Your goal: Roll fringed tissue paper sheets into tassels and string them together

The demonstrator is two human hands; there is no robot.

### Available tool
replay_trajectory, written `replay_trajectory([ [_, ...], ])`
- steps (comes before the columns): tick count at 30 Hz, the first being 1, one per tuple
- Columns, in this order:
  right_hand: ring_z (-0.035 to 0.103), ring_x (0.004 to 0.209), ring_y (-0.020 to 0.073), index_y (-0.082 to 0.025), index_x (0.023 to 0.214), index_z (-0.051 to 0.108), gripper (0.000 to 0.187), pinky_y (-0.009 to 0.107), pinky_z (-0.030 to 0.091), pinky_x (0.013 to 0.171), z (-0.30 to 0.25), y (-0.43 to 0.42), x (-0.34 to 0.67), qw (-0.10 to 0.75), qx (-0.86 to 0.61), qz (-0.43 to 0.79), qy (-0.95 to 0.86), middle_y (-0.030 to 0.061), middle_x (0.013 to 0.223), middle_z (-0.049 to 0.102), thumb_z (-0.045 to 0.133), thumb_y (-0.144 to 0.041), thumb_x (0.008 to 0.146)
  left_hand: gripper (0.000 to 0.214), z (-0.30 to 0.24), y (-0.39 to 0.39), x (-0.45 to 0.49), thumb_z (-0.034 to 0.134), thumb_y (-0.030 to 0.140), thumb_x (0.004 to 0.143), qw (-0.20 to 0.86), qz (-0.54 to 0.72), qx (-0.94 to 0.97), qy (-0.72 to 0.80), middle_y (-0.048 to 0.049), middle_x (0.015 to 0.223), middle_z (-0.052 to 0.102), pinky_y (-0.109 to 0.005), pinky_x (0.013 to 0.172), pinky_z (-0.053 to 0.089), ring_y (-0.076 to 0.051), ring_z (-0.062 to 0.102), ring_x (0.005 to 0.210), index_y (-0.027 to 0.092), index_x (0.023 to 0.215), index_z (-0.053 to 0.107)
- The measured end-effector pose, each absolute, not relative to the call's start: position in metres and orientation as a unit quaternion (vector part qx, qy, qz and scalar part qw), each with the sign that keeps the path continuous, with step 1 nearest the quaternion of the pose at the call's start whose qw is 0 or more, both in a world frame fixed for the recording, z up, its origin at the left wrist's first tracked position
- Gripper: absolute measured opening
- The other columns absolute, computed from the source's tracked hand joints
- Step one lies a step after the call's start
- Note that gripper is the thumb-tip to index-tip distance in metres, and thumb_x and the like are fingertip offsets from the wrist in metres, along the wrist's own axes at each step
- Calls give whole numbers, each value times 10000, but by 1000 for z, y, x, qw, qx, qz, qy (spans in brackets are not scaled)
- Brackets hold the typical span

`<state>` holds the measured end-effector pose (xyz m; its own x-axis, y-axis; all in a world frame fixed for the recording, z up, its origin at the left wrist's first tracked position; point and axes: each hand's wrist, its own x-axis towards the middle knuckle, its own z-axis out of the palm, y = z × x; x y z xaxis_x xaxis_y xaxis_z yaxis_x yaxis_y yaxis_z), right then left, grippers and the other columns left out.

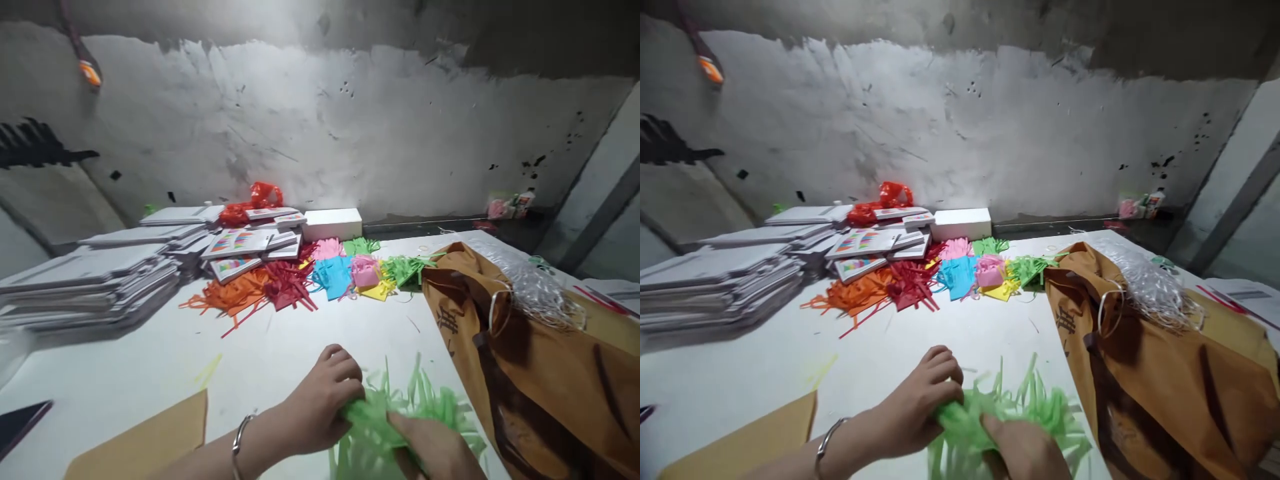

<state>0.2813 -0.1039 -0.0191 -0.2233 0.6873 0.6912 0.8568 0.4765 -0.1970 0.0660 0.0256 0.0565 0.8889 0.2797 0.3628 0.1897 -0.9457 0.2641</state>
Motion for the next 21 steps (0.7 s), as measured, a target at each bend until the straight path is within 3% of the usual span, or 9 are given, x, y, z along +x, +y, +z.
replay_trajectory([
  [2, 700, 735, 152, -240, 1047, 711, 449, 218, 550, 691, -1, -98, 274, 407, -492, -57, -767, 5, 824, 743, 415, -9, 801, 302, 45, 26, 52, 600, 84, 653, 99, 194, 963, 159, -20, 941, 703, -406, 992, 409, -201, 638, 868, 243, 905, 547],
  [4, 690, 781, 169, -220, 992, 732, 488, 249, 549, 719, 24, -93, 272, 418, -500, -98, -752, 30, 833, 729, 385, 43, 771, 353, 35, 29, 42, 588, 67, 613, 74, 172, 961, 204, 5, 852, 698, -399, 986, 419, -190, 649, 794, 240, 916, 536],
  [8, 685, 865, 229, -123, 1156, 708, 375, 350, 524, 806, 65, -105, 274, 368, -452, -286, -761, 111, 917, 722, 480, 23, 897, 323, 42, 37, 13, 544, 57, 711, 28, 204, 940, 272, -27, 890, 711, -450, 1001, 400, -212, 664, 836, 229, 983, 580],
  [10, 693, 904, 239, -141, 1300, 653, 409, 383, 502, 870, 65, -118, 266, 340, -429, -315, -775, 112, 972, 735, 509, -26, 935, 277, 58, 39, -15, 491, 68, 813, -8, 260, 917, 302, -62, 969, 715, -504, 1061, 350, -232, 661, 924, 226, 1011, 603],
  [13, 690, 838, 213, -190, 1322, 644, 435, 399, 462, 941, 30, -133, 237, 352, -427, -315, -771, 70, 897, 746, 421, -58, 974, 270, 74, 35, -73, 478, 95, 881, -104, 337, 871, 341, -80, 1017, 721, -537, 1096, 339, -255, 655, 988, 242, 1040, 640],
  [15, 675, 816, 202, -177, 1236, 685, 416, 404, 436, 967, -8, -136, 212, 336, -446, -283, -780, 61, 870, 738, 411, -36, 958, 384, 67, 24, -113, 507, 84, 846, -136, 288, 867, 384, -107, 1147, 715, -565, 1094, 362, -292, 646, 1087, 246, 1167, 644],
  [18, 671, 873, 207, -180, 1138, 722, 364, 394, 412, 1016, -59, -136, 180, 286, -496, -215, -791, 61, 919, 745, 482, -38, 905, 633, 35, -11, -147, 506, 47, 757, -112, 189, 867, 448, -154, 1400, 611, -608, 1083, 398, -355, 566, 1285, 252, 1351, 583],
  [21, 674, 1001, 229, -192, 1093, 732, 337, 407, 371, 1095, -89, -136, 163, 286, -500, -194, -794, 83, 1037, 759, 507, -56, 881, 671, -2, -62, -129, 467, 36, 800, -19, 200, 899, 388, -117, 1484, 562, -540, 1155, 381, -289, 499, 1384, 294, 1417, 521],
])
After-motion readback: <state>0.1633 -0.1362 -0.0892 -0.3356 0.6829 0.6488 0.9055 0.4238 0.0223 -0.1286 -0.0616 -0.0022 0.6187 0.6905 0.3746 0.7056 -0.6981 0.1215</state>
